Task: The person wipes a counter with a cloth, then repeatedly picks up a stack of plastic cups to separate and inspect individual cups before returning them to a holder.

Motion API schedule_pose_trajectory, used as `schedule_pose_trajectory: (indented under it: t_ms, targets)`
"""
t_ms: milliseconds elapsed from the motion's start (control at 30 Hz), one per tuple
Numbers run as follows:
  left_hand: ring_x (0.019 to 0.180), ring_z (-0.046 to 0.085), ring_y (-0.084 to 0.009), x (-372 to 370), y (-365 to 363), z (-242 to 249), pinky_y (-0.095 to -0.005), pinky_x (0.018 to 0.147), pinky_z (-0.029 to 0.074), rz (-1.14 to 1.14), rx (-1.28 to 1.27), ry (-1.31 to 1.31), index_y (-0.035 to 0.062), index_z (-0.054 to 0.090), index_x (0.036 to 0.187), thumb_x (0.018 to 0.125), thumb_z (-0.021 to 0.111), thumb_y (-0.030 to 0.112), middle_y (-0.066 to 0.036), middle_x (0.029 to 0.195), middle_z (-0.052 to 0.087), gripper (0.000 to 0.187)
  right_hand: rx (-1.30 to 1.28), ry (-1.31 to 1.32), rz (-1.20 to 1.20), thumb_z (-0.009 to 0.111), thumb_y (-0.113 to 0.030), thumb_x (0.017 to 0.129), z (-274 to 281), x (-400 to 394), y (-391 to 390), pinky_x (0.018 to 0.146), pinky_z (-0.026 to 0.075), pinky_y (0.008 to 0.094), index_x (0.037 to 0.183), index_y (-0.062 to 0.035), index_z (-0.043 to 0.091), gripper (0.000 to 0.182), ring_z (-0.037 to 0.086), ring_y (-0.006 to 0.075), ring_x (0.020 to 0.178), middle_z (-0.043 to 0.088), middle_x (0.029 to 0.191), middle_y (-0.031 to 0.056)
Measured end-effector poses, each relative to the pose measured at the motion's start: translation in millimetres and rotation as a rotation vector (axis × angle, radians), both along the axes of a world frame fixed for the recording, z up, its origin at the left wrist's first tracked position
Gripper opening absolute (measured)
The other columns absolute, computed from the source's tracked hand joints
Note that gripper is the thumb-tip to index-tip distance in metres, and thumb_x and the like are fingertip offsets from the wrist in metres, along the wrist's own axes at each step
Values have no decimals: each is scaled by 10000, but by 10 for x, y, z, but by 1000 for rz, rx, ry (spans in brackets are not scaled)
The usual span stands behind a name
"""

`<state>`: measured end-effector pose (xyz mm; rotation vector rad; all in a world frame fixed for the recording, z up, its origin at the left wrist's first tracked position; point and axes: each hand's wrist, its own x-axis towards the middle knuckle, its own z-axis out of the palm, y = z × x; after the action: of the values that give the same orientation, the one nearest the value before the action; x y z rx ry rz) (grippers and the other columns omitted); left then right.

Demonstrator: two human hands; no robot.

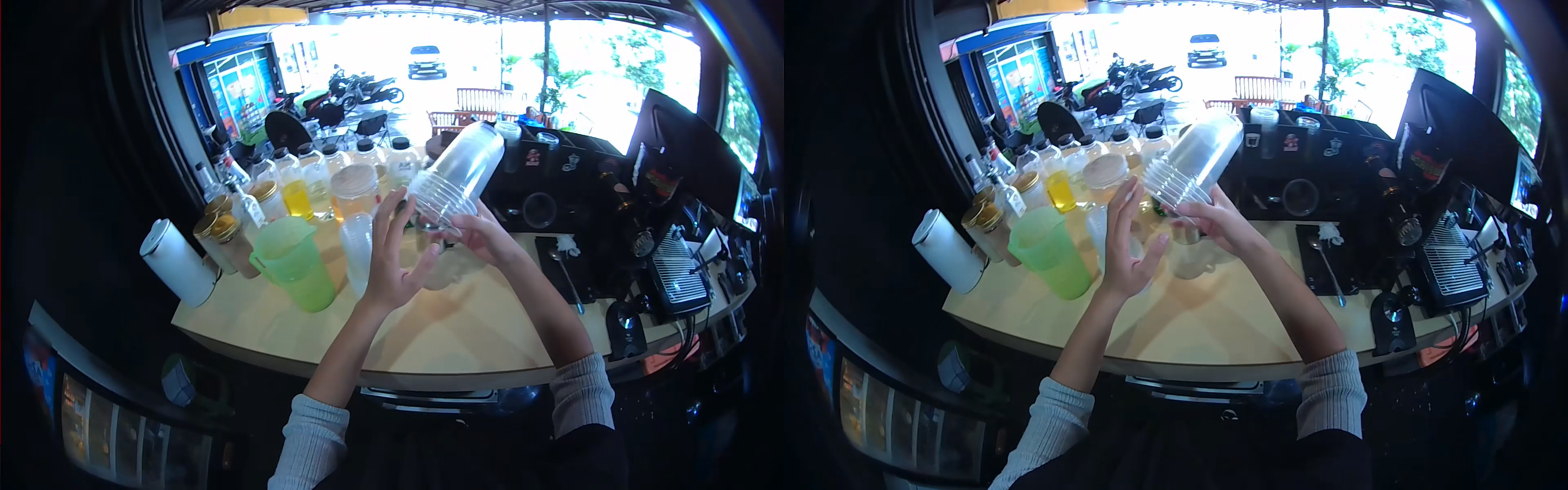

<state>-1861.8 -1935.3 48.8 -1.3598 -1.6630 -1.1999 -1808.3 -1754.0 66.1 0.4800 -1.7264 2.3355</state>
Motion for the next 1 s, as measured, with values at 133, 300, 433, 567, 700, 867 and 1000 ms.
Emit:
schedule_pose_trajectory:
  t_ms: [133,300,433,567,700,867,1000]
  targets:
    - [1247,379,-306,75,463,-158,-397,1031,305,-202,119,-309,53,276,1384,787,552,91,-171,1345,376,658,-40,-85,218,643,-346,798,-253,335,411,876,478,436,1368,-51,246,755,558,292,1079,469,1276,146]
    - [1305,321,-244,101,950,-415,-350,1087,216,-411,2,-336,32,285,1382,772,383,-34,-136,1404,331,622,41,-312,206,560,-469,845,-452,671,717,854,490,449,1360,-51,289,716,592,320,1006,502,1236,161]
    - [1319,292,-252,277,1232,-608,-351,1096,203,-326,159,-480,21,311,1365,728,318,-102,-140,1405,320,648,366,-151,-437,523,-444,883,-506,865,818,924,402,419,1398,-88,236,689,479,258,1152,435,1289,171]
    - [1331,248,-300,463,1453,-749,-387,1097,196,-232,30,-460,25,305,1356,706,454,-65,-157,1413,277,673,739,208,-651,522,-201,906,-720,973,841,926,383,368,1360,-80,282,528,481,231,1122,446,1263,162]
    - [1315,273,-276,538,1536,-839,-392,1075,214,-473,116,-557,41,283,1363,739,698,193,-167,1391,293,764,385,106,-686,428,-78,932,-1104,796,1259,853,439,314,1238,-60,406,307,565,204,998,570,1090,110]
    - [1247,369,-235,124,1464,-1167,-404,1007,326,-419,218,-1060,45,274,1367,826,639,287,-144,1330,366,696,-51,-189,-386,407,-137,941,-1160,784,1306,455,531,306,1165,-34,439,249,632,171,691,595,915,90]
    - [1092,535,-238,93,1361,-1179,-387,838,513,-763,93,-1388,53,345,1309,888,554,277,-124,1223,479,521,-180,-213,-256,422,-111,919,-1369,659,1358,472,539,315,1147,-46,452,239,619,166,677,604,856,75]
